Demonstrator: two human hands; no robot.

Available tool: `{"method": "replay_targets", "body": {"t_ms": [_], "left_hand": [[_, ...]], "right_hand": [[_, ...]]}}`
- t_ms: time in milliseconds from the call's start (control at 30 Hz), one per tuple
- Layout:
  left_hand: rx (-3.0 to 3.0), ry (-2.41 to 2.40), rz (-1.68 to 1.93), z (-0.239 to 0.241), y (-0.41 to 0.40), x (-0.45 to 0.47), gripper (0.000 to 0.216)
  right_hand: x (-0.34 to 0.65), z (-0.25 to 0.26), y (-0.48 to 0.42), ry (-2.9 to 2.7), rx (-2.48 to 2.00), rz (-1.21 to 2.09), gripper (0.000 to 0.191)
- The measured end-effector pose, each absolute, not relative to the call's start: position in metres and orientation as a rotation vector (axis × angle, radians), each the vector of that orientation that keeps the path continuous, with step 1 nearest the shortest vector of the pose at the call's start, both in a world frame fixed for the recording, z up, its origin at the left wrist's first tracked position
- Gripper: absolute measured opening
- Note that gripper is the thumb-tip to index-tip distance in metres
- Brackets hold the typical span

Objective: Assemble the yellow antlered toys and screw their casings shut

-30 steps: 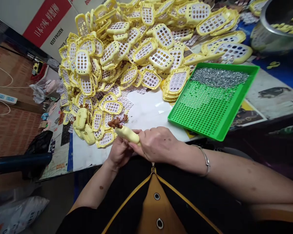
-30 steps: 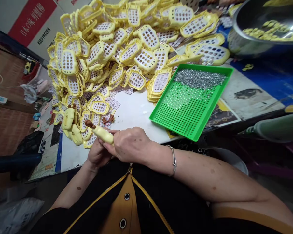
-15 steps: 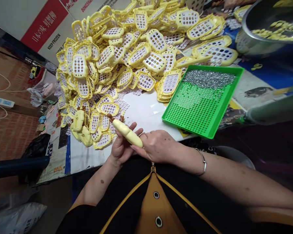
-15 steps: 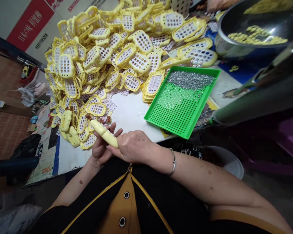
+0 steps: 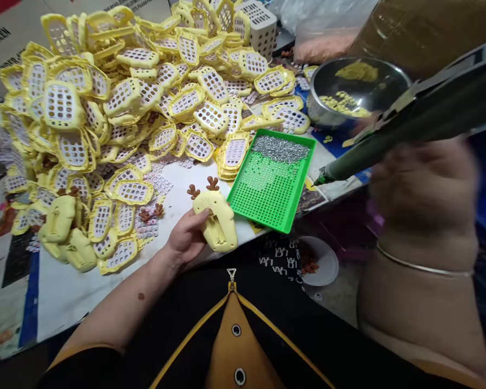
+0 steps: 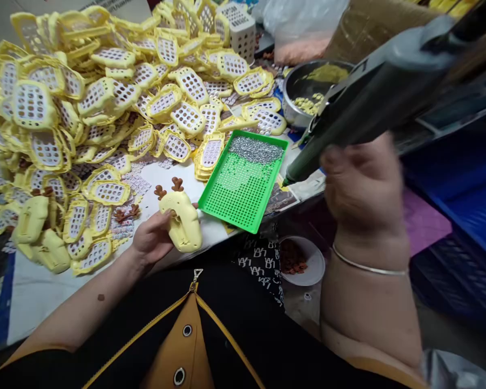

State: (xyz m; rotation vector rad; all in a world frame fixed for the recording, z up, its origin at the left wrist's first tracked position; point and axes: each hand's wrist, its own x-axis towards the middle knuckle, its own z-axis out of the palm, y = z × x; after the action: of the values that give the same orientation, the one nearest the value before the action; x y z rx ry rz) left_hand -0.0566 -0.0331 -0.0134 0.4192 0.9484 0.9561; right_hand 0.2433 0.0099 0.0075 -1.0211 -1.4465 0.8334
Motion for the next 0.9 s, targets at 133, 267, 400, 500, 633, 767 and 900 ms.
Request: {"method": "replay_targets", "body": {"t_ms": [133, 267, 400, 500, 633, 767, 900], "left_hand": [[0.457, 0.899, 0.886, -0.014, -0.014, -0.036, 0.034], [0.432, 0.950, 0.846, -0.018, -0.010, -0.030, 0.036], [0.407, 0.978, 0.826, -0.020, -0.013, -0.033, 0.033], [0.364, 0.961, 0.771, -0.021, -0.013, -0.037, 0.033], [0.339, 0.877, 0.719, -0.023, -0.011, -0.041, 0.037], [0.323, 0.872, 0.686, -0.024, -0.009, -0.041, 0.039], [0.330, 0.899, 0.661, -0.022, -0.008, -0.040, 0.039]], "right_hand": [[0.238, -0.001, 0.028, -1.240, -0.968, 0.968, 0.027], [0.210, -0.002, 0.029, -1.174, -0.770, 1.007, 0.026], [0.185, -0.014, 0.036, -1.301, -0.713, 0.963, 0.030], [0.176, -0.029, 0.044, -1.446, -0.800, 0.927, 0.032], [0.172, -0.043, 0.051, -1.580, -0.980, 0.854, 0.043], [0.172, -0.043, 0.052, -1.575, -0.956, 0.887, 0.039], [0.171, -0.041, 0.050, -1.546, -0.993, 0.885, 0.039]]}}
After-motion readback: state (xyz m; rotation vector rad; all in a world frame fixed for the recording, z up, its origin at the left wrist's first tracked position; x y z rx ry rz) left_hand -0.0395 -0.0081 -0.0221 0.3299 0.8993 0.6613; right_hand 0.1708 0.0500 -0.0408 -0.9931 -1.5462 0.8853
